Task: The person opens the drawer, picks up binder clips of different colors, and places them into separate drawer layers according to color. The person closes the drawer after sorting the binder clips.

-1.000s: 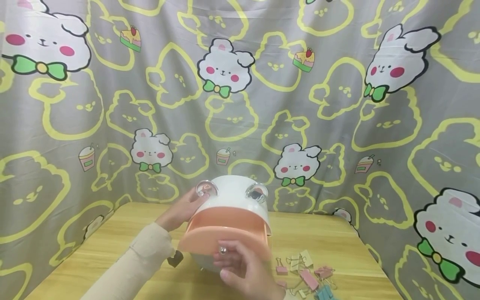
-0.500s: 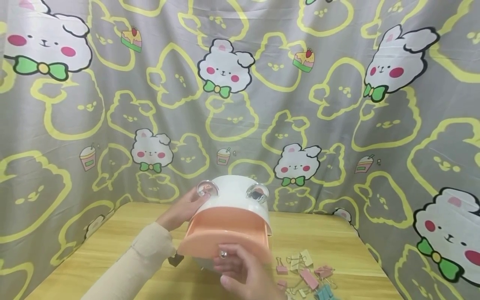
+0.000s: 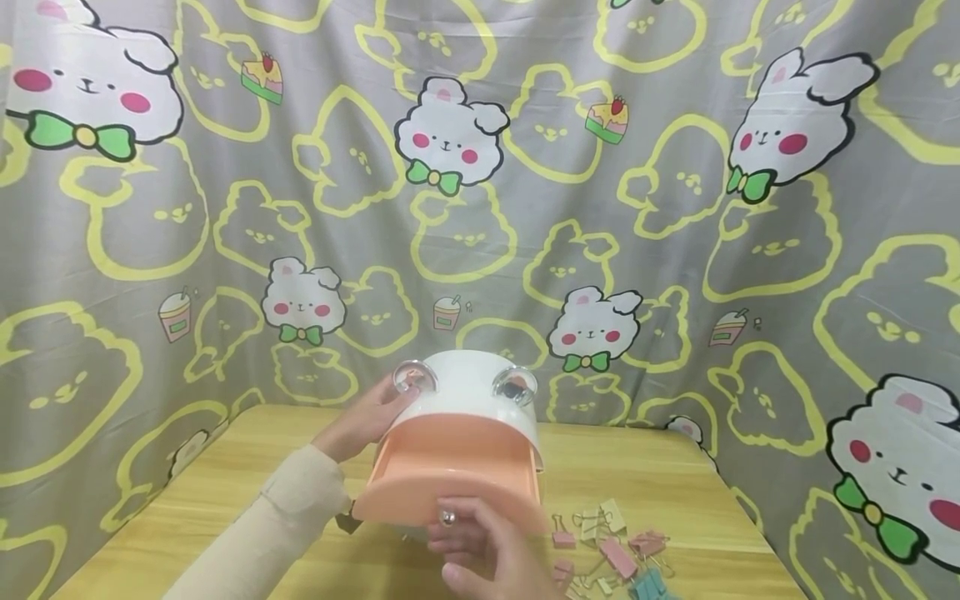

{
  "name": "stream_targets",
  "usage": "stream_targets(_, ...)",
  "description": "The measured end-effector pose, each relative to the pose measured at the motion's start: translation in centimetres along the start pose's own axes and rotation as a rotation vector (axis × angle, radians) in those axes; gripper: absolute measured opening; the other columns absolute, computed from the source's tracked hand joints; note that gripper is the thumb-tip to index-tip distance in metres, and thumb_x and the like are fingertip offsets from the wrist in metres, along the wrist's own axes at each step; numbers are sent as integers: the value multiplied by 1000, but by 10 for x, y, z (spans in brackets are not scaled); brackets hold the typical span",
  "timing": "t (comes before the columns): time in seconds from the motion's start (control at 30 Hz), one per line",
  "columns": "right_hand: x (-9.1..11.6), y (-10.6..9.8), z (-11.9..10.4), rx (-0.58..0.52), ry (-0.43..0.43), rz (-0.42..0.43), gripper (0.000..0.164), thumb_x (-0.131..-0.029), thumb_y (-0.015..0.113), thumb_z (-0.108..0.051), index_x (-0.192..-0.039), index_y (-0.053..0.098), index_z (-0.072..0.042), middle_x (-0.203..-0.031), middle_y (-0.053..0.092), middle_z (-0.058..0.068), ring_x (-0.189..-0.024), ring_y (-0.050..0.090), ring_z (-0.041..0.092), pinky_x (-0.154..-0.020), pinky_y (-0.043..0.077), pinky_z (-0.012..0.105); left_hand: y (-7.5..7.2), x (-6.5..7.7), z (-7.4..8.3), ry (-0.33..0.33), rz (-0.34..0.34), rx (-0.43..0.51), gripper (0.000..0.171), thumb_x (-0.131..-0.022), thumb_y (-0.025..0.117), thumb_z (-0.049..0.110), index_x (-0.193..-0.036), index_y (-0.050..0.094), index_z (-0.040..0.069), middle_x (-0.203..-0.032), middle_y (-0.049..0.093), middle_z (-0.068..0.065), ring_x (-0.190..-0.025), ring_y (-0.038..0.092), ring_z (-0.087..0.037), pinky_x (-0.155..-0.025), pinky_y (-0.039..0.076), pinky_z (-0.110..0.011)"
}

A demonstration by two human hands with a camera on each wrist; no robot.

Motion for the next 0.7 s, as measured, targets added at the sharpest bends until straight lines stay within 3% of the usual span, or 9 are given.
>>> stream_targets(0.17, 1, 1, -1, -24, -20, -1, 45, -96, 46, 8, -141, 37, 4, -127, 59, 13, -115, 59, 28, -96, 46, 36, 0, -1, -1, -2, 4, -5, 37, -99, 57, 34, -127, 52, 11, -109, 63, -11, -91, 61, -22, -82, 49, -38)
stream_targets(0.4, 2, 4, -4, 12, -130, -46, 49, -92, 44, 16, -140, 34, 9, -127, 59, 16, -114, 60, 27, -93, 48, 38, 0, 1, -1, -3, -4, -20, 39, -99, 56, 36, -128, 51, 10, -112, 63, -12, -95, 60, -23, -85, 47, -41)
stream_targets(0.7, 5, 6, -4, 15, -129, -51, 49, -93, 43, 16, -140, 35, 8, -128, 60, 14, -113, 60, 25, -92, 48, 38, 1, 2, 2, -17, -9, -35, 39, -100, 54, 35, -130, 49, 11, -115, 62, -12, -99, 59, -25, -88, 46, -42)
Point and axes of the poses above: each hand's wrist, its own x-axis away from the middle knuckle, its own y-axis out of the palm, z = x × y, the point moved 8 cm from there along -x, towards the middle knuckle
